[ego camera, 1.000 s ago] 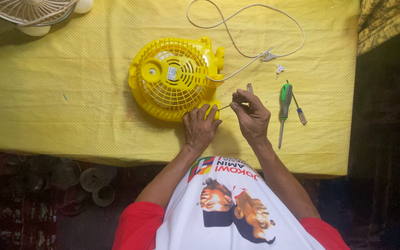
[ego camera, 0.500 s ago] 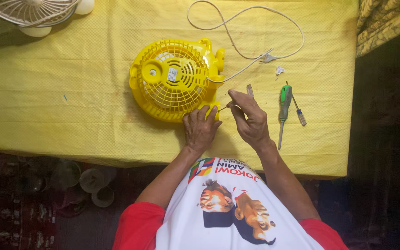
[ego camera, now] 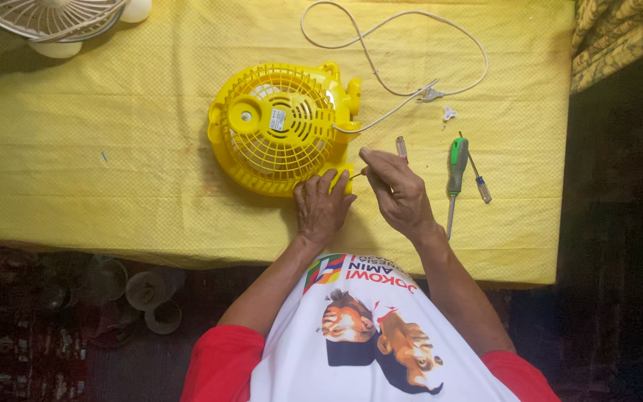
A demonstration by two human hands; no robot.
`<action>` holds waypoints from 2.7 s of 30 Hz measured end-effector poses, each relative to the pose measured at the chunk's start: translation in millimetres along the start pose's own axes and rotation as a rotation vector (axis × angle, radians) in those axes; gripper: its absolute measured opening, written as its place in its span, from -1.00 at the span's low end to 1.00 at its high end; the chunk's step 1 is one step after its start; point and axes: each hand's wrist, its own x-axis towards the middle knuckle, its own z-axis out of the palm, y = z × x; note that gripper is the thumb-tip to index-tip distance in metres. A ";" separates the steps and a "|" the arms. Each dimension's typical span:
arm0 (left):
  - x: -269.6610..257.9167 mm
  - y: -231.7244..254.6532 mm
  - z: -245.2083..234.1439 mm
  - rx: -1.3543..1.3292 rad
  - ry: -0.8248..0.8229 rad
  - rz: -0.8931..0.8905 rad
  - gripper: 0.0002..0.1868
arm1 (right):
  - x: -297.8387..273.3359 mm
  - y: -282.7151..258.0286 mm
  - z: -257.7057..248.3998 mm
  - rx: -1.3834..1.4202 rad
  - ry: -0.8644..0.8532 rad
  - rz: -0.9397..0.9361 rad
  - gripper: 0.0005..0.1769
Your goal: The person reassembles a yellow electric fan by attaching the fan blade to the motor, placing the front grille, and securing the rear cage with a screwdriver. The person then tightens multiple screws on the base and rear of the fan to complete the assembly.
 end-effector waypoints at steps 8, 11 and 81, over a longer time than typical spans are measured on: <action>-1.3 -1.1 -0.1 0.017 0.002 0.005 -0.37 | 8.7 -7.0 5.0 -0.160 0.006 0.044 -0.58; -0.8 -1.5 -0.3 -0.018 0.012 0.004 -0.36 | 7.3 -7.8 1.9 -0.181 -0.008 -0.059 -0.50; -0.1 -2.2 -5.2 0.032 -0.019 0.021 -0.39 | 17.6 16.8 -10.8 -0.179 -0.094 -0.057 -0.37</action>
